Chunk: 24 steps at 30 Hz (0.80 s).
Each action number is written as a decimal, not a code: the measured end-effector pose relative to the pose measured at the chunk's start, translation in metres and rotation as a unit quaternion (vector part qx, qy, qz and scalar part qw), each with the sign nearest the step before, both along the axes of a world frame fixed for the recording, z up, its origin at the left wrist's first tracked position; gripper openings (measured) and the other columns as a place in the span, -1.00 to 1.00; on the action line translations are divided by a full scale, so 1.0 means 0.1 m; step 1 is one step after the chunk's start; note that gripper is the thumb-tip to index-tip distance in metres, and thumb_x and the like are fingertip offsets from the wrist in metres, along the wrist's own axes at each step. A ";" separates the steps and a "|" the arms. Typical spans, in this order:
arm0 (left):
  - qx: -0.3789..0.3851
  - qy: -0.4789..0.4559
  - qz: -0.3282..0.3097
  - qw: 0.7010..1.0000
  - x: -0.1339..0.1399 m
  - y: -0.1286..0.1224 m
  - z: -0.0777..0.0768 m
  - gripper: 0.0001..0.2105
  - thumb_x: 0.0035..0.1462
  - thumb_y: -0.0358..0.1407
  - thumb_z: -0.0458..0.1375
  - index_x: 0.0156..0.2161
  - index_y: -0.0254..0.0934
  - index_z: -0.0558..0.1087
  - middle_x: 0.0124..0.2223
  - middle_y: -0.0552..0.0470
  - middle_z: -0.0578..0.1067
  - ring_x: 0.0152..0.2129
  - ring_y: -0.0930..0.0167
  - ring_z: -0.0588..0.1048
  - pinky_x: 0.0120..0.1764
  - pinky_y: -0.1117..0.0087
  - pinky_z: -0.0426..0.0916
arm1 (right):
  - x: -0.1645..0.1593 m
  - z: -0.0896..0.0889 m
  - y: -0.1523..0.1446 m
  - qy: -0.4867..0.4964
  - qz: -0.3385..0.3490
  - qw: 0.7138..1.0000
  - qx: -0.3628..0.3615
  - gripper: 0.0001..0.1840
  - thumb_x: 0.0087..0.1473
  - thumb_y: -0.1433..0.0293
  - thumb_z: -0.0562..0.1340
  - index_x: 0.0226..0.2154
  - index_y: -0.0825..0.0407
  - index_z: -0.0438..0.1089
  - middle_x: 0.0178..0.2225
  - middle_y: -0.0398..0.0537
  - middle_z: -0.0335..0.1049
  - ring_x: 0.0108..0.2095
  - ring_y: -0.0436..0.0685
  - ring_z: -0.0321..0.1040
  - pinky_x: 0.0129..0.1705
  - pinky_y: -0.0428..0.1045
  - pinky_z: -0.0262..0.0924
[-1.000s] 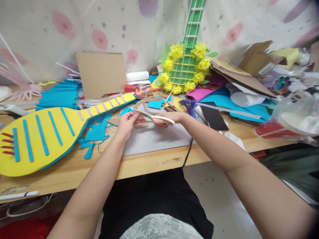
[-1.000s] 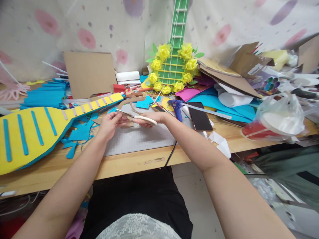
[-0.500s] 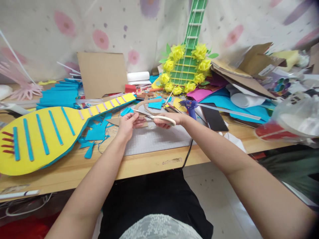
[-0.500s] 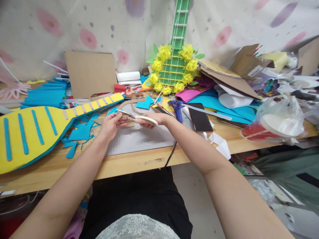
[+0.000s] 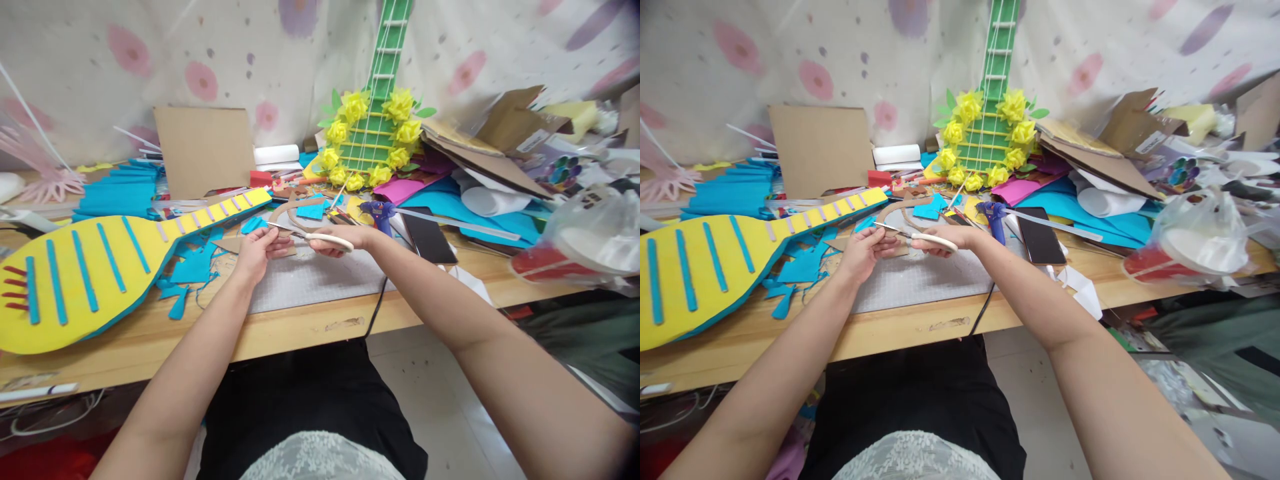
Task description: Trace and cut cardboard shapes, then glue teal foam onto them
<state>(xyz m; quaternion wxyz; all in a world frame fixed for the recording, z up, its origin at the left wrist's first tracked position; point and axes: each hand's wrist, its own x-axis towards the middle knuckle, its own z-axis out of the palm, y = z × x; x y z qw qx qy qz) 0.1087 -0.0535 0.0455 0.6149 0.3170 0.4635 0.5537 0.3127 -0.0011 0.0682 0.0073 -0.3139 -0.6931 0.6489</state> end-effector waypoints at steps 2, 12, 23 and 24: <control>0.001 0.001 -0.002 1.000 0.00 -0.01 0.01 -0.84 -0.07 -0.31 0.26 -0.44 -0.34 0.36 -0.51 -0.03 0.55 -0.51 0.36 0.56 -0.50 0.47 0.42 | 0.01 -0.01 0.01 0.016 0.017 1.000 0.005 -0.48 -0.03 -0.05 0.19 -0.47 0.07 0.09 -0.61 -0.32 -0.08 -0.66 -0.19 -0.11 -0.66 -0.23 -0.15; 0.021 0.003 0.028 0.999 0.10 -0.03 -0.05 -0.81 -0.10 -0.28 0.25 -0.47 -0.31 0.32 -0.55 0.01 0.53 -0.54 0.34 0.56 -0.43 0.37 0.45 | -0.11 -0.06 -0.05 0.050 0.094 0.992 0.068 -0.43 0.04 -0.13 0.01 -0.46 0.08 0.09 -0.58 -0.25 -0.01 -0.59 -0.13 -0.01 -0.58 -0.15 -0.02; 0.033 0.017 0.051 0.998 0.13 -0.04 -0.02 -0.79 -0.10 -0.30 0.23 -0.56 -0.29 0.26 -0.67 0.08 0.44 -0.62 0.36 0.53 -0.40 0.34 0.46 | -0.04 0.03 0.03 0.034 0.166 0.980 0.107 -0.39 0.01 -0.17 -0.03 -0.44 0.08 0.11 -0.51 -0.20 0.05 -0.51 -0.09 0.07 -0.48 -0.13 0.08; 0.035 0.017 0.057 0.998 0.14 -0.04 -0.03 -0.79 -0.10 -0.30 0.22 -0.56 -0.29 0.27 -0.67 0.09 0.43 -0.63 0.37 0.52 -0.41 0.35 0.46 | -0.05 0.04 0.03 0.030 0.156 0.982 0.103 -0.41 0.02 -0.16 -0.01 -0.46 0.08 0.10 -0.52 -0.21 0.03 -0.53 -0.10 0.06 -0.50 -0.14 0.07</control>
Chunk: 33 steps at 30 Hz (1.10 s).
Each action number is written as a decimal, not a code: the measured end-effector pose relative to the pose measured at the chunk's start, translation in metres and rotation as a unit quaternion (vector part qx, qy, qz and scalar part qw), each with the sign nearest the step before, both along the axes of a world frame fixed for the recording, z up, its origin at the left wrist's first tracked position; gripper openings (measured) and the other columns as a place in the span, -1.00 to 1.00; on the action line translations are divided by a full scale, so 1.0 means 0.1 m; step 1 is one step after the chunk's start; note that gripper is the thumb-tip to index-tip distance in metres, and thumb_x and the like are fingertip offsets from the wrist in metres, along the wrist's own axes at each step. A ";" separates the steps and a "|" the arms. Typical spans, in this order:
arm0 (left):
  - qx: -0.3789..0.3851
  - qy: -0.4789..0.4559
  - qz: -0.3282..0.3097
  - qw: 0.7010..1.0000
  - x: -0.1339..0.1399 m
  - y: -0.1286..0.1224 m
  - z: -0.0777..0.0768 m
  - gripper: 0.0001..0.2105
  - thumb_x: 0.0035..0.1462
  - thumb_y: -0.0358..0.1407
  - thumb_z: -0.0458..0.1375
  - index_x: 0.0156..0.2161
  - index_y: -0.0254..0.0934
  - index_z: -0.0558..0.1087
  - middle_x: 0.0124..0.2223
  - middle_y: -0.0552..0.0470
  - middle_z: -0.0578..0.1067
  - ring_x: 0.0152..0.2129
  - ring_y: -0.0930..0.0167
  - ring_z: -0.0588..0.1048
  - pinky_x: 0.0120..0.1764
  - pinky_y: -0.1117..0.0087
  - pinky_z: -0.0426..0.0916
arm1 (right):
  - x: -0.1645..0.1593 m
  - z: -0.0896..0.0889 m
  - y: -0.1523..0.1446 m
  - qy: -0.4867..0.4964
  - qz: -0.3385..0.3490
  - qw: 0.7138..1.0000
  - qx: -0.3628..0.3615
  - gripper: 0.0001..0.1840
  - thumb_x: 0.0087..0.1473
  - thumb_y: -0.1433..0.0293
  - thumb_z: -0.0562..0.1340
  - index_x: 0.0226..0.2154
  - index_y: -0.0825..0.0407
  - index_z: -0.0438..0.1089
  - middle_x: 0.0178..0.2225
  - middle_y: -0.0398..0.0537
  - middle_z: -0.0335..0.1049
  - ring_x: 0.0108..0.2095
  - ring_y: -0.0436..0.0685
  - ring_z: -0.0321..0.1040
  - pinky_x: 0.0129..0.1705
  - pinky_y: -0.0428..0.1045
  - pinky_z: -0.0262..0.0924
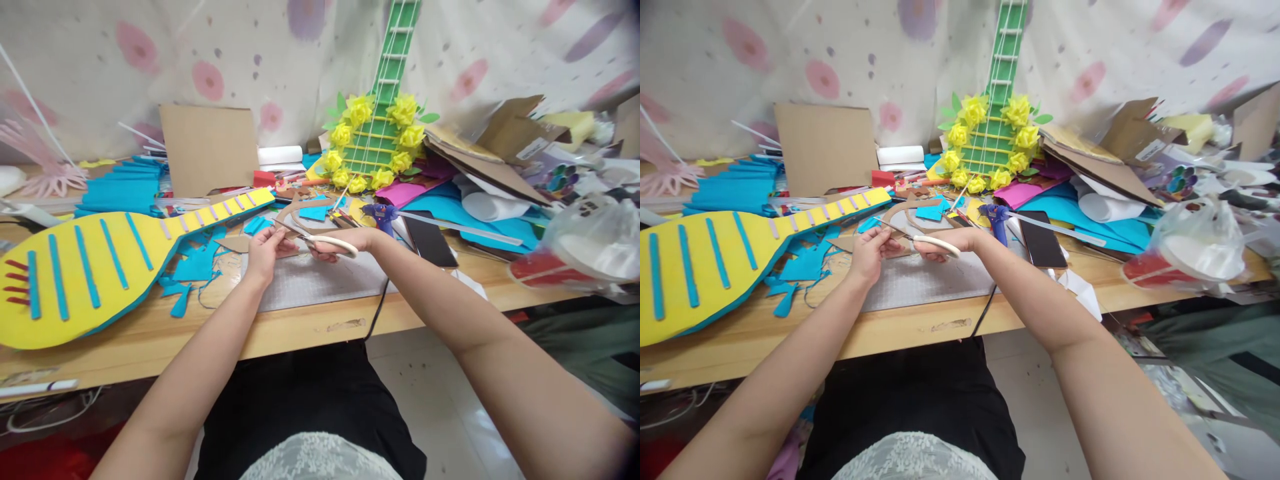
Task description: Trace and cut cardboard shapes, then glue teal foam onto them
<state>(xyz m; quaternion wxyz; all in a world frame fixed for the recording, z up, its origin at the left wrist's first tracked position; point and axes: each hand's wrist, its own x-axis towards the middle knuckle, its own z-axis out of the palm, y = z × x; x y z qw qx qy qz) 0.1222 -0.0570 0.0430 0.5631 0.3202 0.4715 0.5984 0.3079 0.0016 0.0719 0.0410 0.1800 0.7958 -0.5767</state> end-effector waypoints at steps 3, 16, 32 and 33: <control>-0.001 -0.003 0.015 1.000 0.00 0.01 -0.02 -0.79 -0.10 -0.30 0.22 -0.57 -0.29 0.27 -0.69 0.13 0.41 -0.63 0.39 0.52 -0.42 0.39 0.45 | -0.02 -0.01 -0.02 -0.003 -0.051 0.998 -0.025 -0.47 0.04 -0.09 0.08 -0.49 0.06 0.07 -0.57 -0.26 -0.02 -0.58 -0.13 0.00 -0.56 -0.16 0.02; -0.009 -0.019 0.018 1.000 -0.02 0.04 -0.04 -0.79 -0.08 -0.26 0.23 -0.52 -0.28 0.26 -0.65 0.13 0.43 -0.60 0.41 0.53 -0.44 0.45 0.39 | -0.05 -0.04 -0.13 -0.005 -0.164 0.983 -0.087 -0.44 -0.08 -0.08 0.20 -0.47 0.07 0.08 -0.61 -0.32 -0.05 -0.66 -0.19 -0.09 -0.67 -0.22 -0.15; -0.012 -0.038 0.055 0.998 0.00 0.04 -0.03 -0.82 -0.05 -0.30 0.20 -0.54 -0.27 0.28 -0.69 0.18 0.37 -0.73 0.51 0.40 -0.45 0.47 0.37 | -0.11 -0.09 -0.17 -0.006 -0.193 0.979 -0.060 -0.41 -0.11 -0.12 0.19 -0.49 0.07 0.08 -0.62 -0.31 -0.05 -0.65 -0.18 -0.07 -0.64 -0.20 -0.10; -0.012 -0.038 0.054 0.998 0.00 0.04 -0.03 -0.81 -0.04 -0.30 0.20 -0.54 -0.27 0.28 -0.69 0.18 0.37 -0.73 0.51 0.40 -0.44 0.46 0.37 | -0.11 -0.09 -0.18 -0.008 -0.194 0.979 -0.061 -0.42 -0.11 -0.12 0.19 -0.49 0.07 0.08 -0.62 -0.31 -0.06 -0.65 -0.17 -0.07 -0.64 -0.20 -0.10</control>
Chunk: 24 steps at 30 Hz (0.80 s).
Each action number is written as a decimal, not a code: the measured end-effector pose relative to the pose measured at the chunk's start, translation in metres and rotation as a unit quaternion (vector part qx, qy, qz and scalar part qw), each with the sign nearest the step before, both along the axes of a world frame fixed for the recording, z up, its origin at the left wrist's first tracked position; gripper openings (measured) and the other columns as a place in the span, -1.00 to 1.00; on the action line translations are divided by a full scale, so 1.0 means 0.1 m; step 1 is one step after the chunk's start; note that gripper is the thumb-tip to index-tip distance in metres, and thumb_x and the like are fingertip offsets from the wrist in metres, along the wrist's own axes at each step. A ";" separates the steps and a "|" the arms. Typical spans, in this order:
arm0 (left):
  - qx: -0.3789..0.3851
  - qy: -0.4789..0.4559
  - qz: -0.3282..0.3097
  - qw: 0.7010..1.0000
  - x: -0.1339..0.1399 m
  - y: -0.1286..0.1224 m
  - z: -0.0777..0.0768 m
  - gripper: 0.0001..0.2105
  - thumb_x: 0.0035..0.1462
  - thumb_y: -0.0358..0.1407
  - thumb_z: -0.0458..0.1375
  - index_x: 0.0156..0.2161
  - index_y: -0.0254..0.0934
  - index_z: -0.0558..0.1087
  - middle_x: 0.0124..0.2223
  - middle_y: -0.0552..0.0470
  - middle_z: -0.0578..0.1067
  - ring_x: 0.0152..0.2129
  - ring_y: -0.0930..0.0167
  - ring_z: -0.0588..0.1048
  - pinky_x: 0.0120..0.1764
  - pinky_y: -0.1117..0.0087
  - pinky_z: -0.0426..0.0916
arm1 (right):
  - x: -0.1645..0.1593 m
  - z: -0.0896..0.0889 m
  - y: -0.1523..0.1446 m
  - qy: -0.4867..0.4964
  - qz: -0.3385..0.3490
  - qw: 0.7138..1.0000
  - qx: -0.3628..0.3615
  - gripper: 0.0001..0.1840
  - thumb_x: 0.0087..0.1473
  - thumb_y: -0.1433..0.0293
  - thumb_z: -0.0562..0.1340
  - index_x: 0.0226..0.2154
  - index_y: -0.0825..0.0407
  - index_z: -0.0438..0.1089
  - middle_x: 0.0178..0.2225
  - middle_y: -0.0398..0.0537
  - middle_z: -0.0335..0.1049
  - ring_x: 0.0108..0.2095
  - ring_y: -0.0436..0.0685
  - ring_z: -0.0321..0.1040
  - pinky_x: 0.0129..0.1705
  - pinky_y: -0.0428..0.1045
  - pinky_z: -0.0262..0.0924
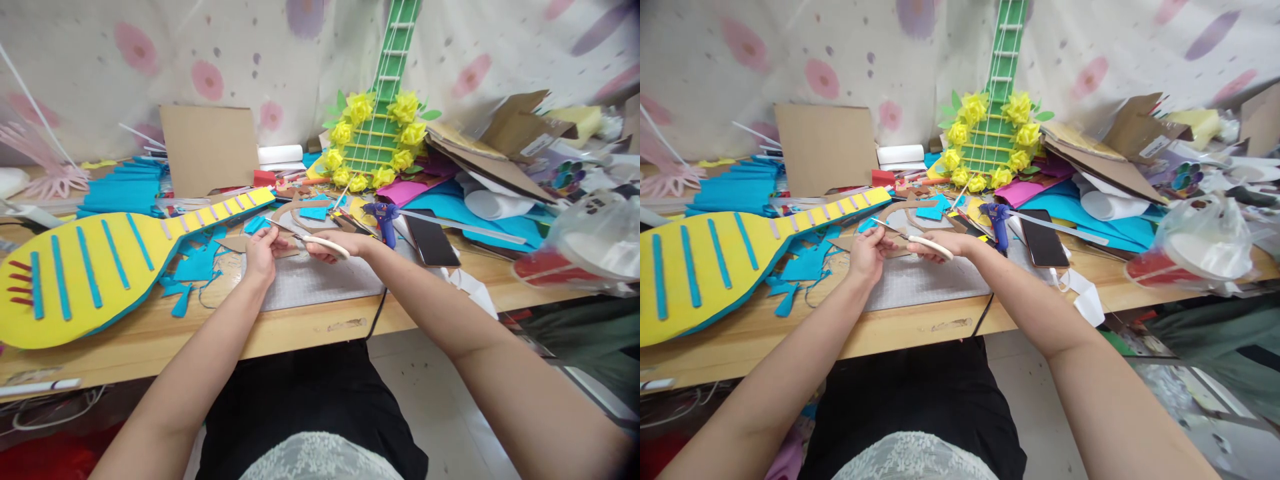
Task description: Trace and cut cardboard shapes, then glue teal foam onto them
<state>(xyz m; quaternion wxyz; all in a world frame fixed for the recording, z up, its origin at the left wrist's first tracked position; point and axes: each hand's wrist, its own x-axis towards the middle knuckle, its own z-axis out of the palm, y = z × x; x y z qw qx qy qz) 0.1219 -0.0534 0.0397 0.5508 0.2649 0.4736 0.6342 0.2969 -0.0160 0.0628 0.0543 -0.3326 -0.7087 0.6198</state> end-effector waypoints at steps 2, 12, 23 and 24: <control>0.002 0.000 -0.003 1.000 0.00 0.00 0.00 -0.80 -0.04 -0.30 0.21 -0.54 -0.27 0.28 -0.69 0.19 0.37 -0.73 0.51 0.40 -0.43 0.45 0.38 | 0.00 0.01 -0.01 -0.001 -0.001 1.000 -0.001 -0.43 -0.09 -0.11 0.19 -0.49 0.07 0.09 -0.62 -0.31 -0.06 -0.65 -0.17 -0.07 -0.64 -0.20 -0.10; 0.004 -0.028 0.002 1.000 0.01 0.02 -0.01 -0.80 -0.12 -0.31 0.25 -0.56 -0.30 0.29 -0.71 0.19 0.35 -0.77 0.55 0.37 -0.58 0.55 0.31 | 0.01 -0.05 0.03 0.016 0.035 0.999 -0.003 -0.42 -0.07 -0.12 0.16 -0.50 0.06 0.07 -0.60 -0.30 -0.05 -0.63 -0.17 -0.06 -0.63 -0.20 -0.09; 0.013 -0.042 0.027 0.999 0.01 0.05 -0.01 -0.85 -0.08 -0.36 0.20 -0.55 -0.30 0.32 -0.70 0.16 0.37 -0.77 0.54 0.35 -0.58 0.53 0.27 | -0.10 -0.03 0.07 -0.002 0.037 0.999 0.014 -0.45 -0.02 -0.09 0.14 -0.49 0.06 0.07 -0.60 -0.28 -0.04 -0.63 -0.16 -0.05 -0.62 -0.18 -0.06; 0.014 -0.046 0.028 0.998 0.00 0.05 -0.01 -0.85 -0.07 -0.36 0.19 -0.55 -0.30 0.31 -0.70 0.16 0.37 -0.76 0.54 0.35 -0.57 0.53 0.27 | -0.11 -0.03 0.07 -0.003 0.030 0.999 0.012 -0.45 -0.02 -0.10 0.13 -0.49 0.06 0.06 -0.61 -0.29 -0.04 -0.63 -0.16 -0.05 -0.63 -0.19 -0.06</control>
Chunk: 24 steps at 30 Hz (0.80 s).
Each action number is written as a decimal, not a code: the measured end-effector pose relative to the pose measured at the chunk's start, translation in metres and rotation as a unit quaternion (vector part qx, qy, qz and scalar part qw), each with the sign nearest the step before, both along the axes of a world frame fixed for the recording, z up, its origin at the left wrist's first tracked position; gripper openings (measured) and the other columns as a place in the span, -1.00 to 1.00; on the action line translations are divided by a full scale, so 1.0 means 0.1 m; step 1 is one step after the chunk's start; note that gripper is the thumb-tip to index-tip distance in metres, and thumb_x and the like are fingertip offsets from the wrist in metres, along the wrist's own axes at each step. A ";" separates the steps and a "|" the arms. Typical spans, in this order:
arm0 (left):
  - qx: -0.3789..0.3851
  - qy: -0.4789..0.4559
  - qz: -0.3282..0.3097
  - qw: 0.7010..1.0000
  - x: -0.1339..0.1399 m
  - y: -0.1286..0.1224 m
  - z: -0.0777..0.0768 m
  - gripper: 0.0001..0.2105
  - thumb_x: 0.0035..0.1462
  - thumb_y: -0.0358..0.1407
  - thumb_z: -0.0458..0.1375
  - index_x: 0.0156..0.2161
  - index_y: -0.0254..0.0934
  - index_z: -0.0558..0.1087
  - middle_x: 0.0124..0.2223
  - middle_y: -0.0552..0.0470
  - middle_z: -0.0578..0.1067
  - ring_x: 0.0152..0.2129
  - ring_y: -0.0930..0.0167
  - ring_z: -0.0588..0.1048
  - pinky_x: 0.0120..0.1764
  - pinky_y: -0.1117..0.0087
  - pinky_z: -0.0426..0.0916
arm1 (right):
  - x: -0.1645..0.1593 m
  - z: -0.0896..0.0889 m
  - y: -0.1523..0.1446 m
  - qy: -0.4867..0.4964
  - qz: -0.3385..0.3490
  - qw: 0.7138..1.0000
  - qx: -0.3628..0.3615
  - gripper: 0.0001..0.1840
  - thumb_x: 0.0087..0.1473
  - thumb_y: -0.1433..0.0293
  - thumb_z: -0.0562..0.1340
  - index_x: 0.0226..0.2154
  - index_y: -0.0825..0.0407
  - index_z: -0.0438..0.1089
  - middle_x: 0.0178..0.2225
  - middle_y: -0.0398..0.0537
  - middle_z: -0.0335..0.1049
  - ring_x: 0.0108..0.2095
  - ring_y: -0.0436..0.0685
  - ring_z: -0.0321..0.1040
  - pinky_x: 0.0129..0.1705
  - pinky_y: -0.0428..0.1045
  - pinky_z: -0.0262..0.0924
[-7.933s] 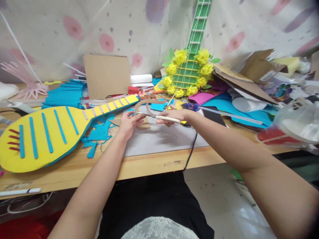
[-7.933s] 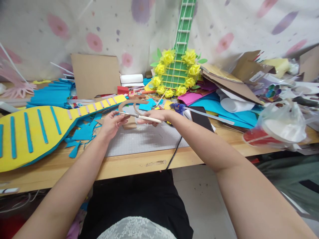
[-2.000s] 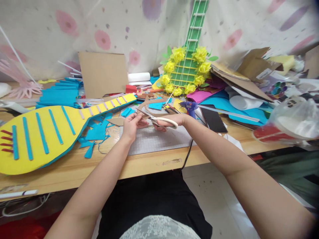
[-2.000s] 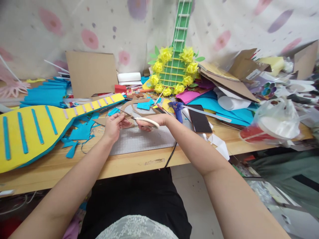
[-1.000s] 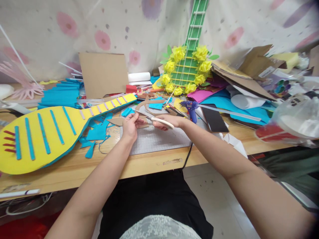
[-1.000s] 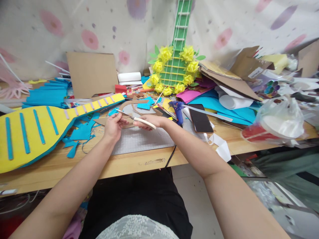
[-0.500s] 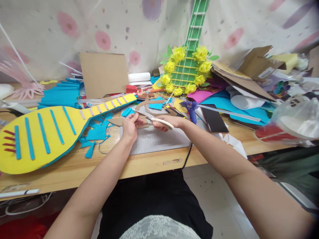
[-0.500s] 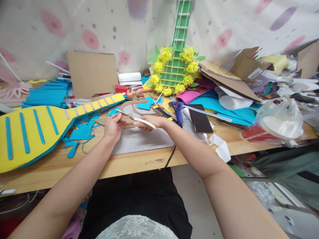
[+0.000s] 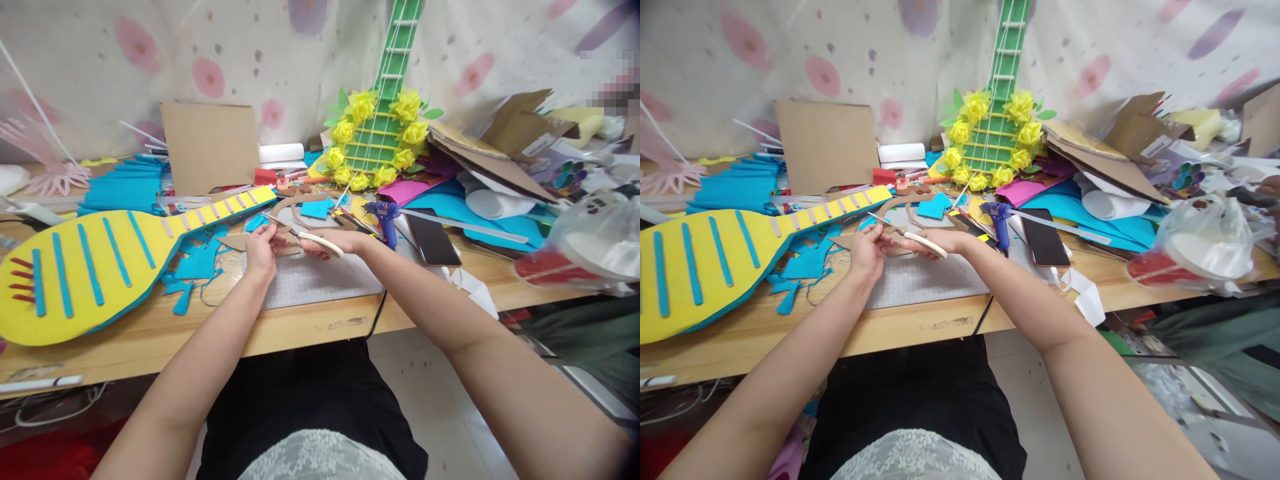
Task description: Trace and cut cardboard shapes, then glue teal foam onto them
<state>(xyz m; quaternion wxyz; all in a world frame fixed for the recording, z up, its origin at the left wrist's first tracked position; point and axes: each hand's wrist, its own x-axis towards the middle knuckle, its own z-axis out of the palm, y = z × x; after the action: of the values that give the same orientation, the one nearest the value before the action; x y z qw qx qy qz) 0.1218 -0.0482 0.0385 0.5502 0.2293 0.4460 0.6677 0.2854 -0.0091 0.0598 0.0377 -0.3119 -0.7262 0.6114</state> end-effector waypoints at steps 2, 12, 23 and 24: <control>0.001 -0.010 0.004 1.000 -0.01 0.01 0.00 -0.84 -0.05 -0.38 0.20 -0.55 -0.30 0.30 -0.70 0.17 0.35 -0.76 0.55 0.35 -0.56 0.53 0.27 | -0.02 0.00 -0.01 0.003 -0.009 1.000 0.000 -0.45 -0.03 -0.10 0.13 -0.49 0.06 0.06 -0.61 -0.29 -0.04 -0.64 -0.16 -0.06 -0.64 -0.19 -0.07; -0.001 -0.039 0.021 0.999 -0.02 0.03 0.01 -0.82 -0.03 -0.38 0.20 -0.54 -0.30 0.27 -0.72 0.18 0.34 -0.77 0.54 0.36 -0.56 0.55 0.28 | -0.08 0.03 0.01 -0.020 -0.028 0.999 -0.010 -0.44 -0.03 -0.12 0.12 -0.50 0.06 0.07 -0.62 -0.29 -0.03 -0.67 -0.17 -0.04 -0.68 -0.21 -0.08; -0.009 -0.089 0.020 0.996 -0.02 0.00 0.07 -0.79 0.05 -0.44 0.13 -0.57 -0.31 0.27 -0.72 0.17 0.34 -0.78 0.58 0.35 -0.56 0.57 0.29 | -0.10 0.04 -0.02 0.036 0.013 0.999 -0.033 -0.42 -0.06 -0.13 0.13 -0.51 0.05 0.03 -0.61 -0.31 -0.08 -0.64 -0.17 -0.08 -0.64 -0.20 -0.09; -0.009 -0.090 0.019 0.996 -0.02 0.00 0.07 -0.79 0.04 -0.43 0.14 -0.57 -0.31 0.27 -0.72 0.18 0.34 -0.78 0.58 0.34 -0.56 0.57 0.29 | -0.10 0.02 0.00 0.045 0.027 0.998 -0.037 -0.42 -0.06 -0.13 0.12 -0.51 0.05 0.03 -0.61 -0.31 -0.07 -0.64 -0.17 -0.08 -0.64 -0.20 -0.09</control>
<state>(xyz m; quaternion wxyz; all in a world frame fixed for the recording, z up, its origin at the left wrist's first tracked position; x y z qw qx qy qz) 0.1200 -0.0481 0.0454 0.5775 0.1549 0.4046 0.6919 0.2759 -0.0091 0.0620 0.0421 -0.2659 -0.7090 0.6518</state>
